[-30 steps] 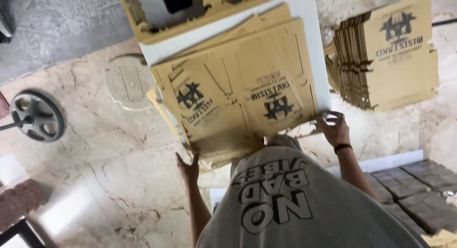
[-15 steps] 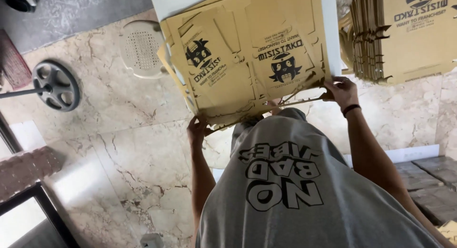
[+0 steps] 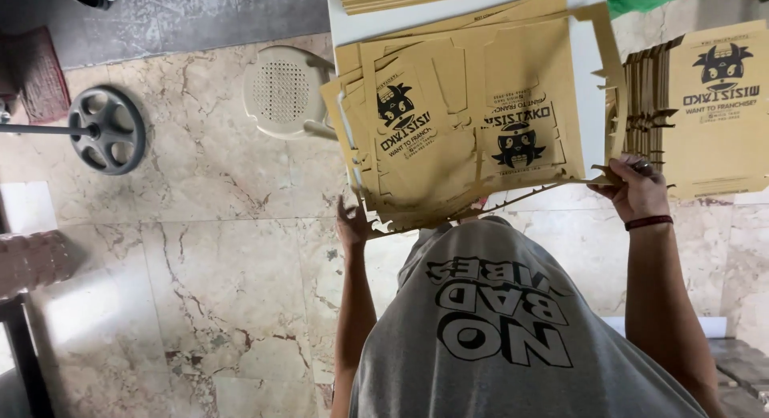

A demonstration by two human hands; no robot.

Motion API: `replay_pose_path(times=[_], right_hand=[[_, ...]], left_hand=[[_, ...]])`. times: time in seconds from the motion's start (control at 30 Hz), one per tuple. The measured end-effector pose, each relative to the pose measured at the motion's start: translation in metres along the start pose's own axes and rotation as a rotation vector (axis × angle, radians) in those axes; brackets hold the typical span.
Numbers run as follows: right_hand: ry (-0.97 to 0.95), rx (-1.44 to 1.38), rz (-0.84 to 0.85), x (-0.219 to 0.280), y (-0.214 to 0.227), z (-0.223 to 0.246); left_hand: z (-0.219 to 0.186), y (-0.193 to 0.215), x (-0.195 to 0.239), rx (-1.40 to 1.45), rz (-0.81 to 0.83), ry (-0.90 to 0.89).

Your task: Removing waste material from die-cut cardboard sheets and stacking the finished pieces.

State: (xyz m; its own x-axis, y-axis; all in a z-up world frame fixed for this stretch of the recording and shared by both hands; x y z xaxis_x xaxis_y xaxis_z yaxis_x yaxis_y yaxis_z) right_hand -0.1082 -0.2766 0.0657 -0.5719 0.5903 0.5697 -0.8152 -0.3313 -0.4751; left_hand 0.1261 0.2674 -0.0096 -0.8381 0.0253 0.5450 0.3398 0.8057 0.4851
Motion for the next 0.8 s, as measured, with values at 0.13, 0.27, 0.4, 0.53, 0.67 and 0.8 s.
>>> replay_pose_path(times=[0.13, 0.27, 0.4, 0.53, 0.67, 0.8], right_hand=[[-0.046, 0.099, -0.091, 0.009, -0.008, -0.007], [-0.045, 0.260, -0.183, 0.013, -0.007, -0.011], [-0.081, 0.405, -0.222, -0.001, 0.013, -0.026], [-0.199, 0.585, -0.230, -0.028, 0.050, -0.044], [-0.260, 0.772, -0.322, -0.050, 0.068, -0.049], [-0.199, 1.045, -0.286, -0.058, 0.063, -0.038]], left_hand=[[-0.060, 0.019, 0.016, -0.482, -0.405, -0.326], [-0.105, 0.000, -0.010, -0.573, -0.318, -0.578], [-0.142, -0.023, -0.085, -0.636, -0.204, -0.510], [-0.148, -0.057, -0.149, -0.837, -0.083, -0.276], [-0.144, -0.078, -0.169, -0.872, -0.115, -0.089], [-0.151, -0.083, -0.168, -0.919, -0.147, -0.063]])
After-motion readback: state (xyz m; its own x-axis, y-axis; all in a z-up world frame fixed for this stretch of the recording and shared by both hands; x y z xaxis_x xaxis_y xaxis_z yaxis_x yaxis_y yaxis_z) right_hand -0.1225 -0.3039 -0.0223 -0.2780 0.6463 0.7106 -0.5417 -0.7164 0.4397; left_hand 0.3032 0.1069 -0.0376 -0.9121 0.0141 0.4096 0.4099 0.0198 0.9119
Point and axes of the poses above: each hand's wrist, its own x-axis away from the middle knuckle, its own y-axis out of the back of the hand, z = x × y, the point moved 6 cm from there along -x, towards the middle knuckle, and after that the axes turned 15 degrees about -x, right-handed, at the moved point
